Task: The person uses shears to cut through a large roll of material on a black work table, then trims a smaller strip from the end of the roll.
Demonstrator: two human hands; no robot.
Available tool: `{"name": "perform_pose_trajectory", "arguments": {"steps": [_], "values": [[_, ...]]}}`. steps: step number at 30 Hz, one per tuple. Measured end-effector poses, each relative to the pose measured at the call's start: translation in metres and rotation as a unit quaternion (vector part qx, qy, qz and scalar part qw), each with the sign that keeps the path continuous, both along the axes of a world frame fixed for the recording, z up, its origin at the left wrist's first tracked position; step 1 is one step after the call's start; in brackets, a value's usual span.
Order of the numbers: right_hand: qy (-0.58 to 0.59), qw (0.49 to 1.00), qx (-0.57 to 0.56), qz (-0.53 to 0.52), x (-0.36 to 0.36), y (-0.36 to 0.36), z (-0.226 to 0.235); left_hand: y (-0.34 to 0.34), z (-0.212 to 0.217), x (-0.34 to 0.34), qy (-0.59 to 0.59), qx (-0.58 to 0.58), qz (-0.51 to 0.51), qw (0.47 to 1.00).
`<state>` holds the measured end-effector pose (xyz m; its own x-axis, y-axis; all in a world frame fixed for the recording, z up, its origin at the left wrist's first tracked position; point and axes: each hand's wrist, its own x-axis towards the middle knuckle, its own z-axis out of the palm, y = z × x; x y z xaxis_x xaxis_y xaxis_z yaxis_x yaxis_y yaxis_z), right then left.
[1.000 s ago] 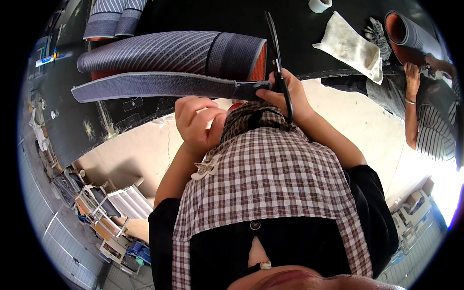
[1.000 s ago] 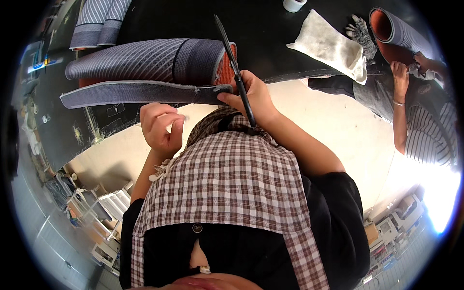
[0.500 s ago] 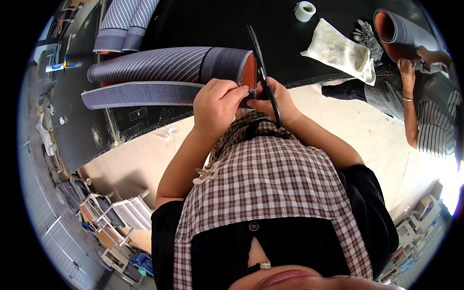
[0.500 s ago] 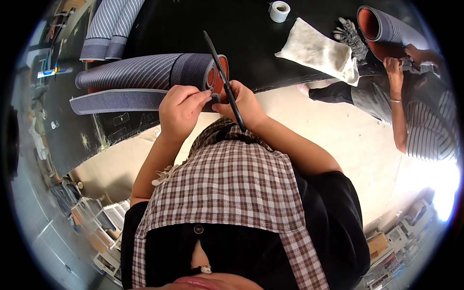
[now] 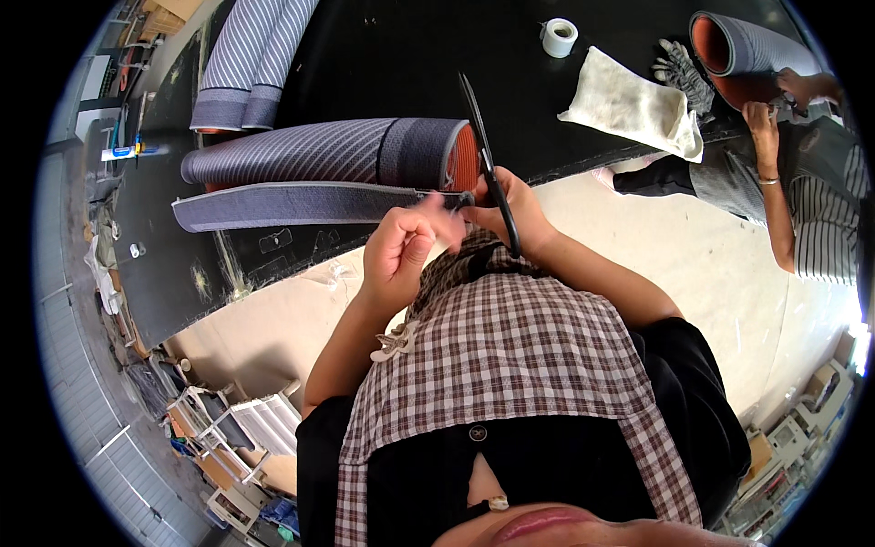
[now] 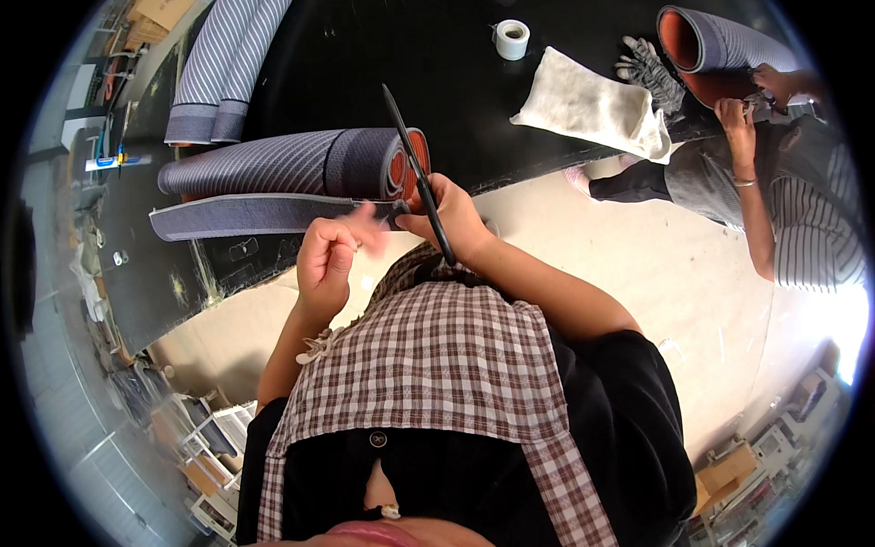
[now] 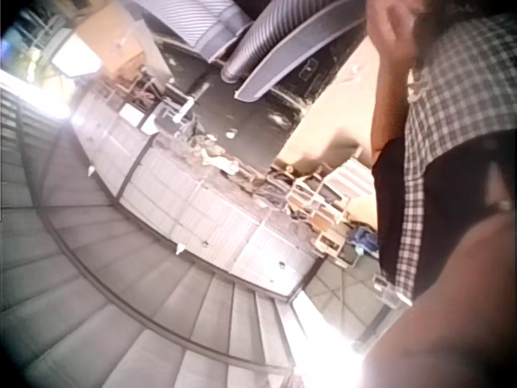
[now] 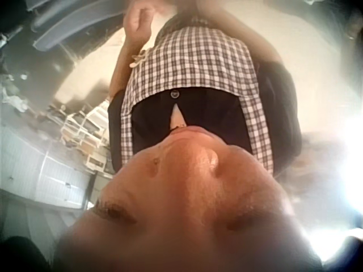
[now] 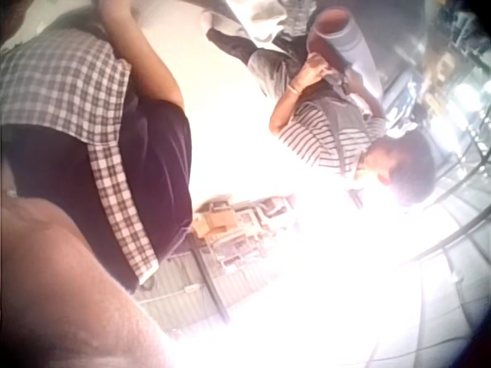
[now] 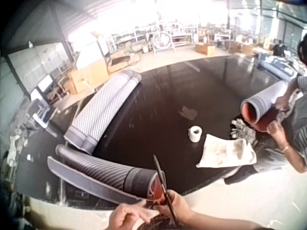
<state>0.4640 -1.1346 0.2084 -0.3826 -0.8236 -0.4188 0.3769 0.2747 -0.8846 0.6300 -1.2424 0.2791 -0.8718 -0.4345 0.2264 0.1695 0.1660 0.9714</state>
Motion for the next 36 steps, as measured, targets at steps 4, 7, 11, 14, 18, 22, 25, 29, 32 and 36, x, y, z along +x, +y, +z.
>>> {"name": "perform_pose_trajectory", "arguments": {"steps": [4, 7, 11, 14, 18, 22, 25, 29, 32, 36], "values": [[-0.019, 1.000, -0.001, -0.012, 0.000, 0.002, 0.009, 0.001, 0.018, 0.006, -0.172, 0.093, -0.021, 0.981], [-0.035, 0.999, -0.016, -0.025, 0.001, 0.002, 0.003, -0.005, 0.013, -0.009, -0.169, -0.240, 0.107, 0.950], [-0.038, 0.998, -0.036, -0.025, 0.003, 0.001, -0.003, -0.009, 0.003, -0.038, -0.106, -0.403, 0.132, 0.899], [-0.017, 0.999, -0.021, -0.017, 0.003, 0.002, 0.000, -0.012, -0.005, -0.045, -0.067, -0.463, 0.109, 0.877], [-0.074, 0.995, -0.057, -0.044, 0.003, -0.002, 0.001, -0.011, -0.009, -0.045, -0.021, -0.372, 0.141, 0.917], [-0.050, 0.997, -0.039, -0.043, 0.001, -0.002, 0.005, -0.012, 0.000, -0.026, 0.021, 0.031, 0.153, 0.987], [-0.090, 0.994, -0.038, -0.059, 0.001, 0.001, 0.002, -0.026, 0.029, -0.012, 0.070, 0.237, -0.083, 0.965], [-0.077, 0.995, -0.029, -0.057, 0.000, -0.001, 0.007, -0.045, 0.034, 0.027, -0.274, -0.100, -0.258, 0.921], [-0.074, 0.996, -0.027, -0.044, -0.001, -0.001, 0.008, -0.020, 0.027, 0.033, -0.267, -0.425, 0.001, 0.865], [-0.069, 0.995, -0.059, -0.042, -0.003, 0.001, -0.008, 0.000, 0.025, -0.026, -0.135, -0.411, 0.136, 0.891]]}}
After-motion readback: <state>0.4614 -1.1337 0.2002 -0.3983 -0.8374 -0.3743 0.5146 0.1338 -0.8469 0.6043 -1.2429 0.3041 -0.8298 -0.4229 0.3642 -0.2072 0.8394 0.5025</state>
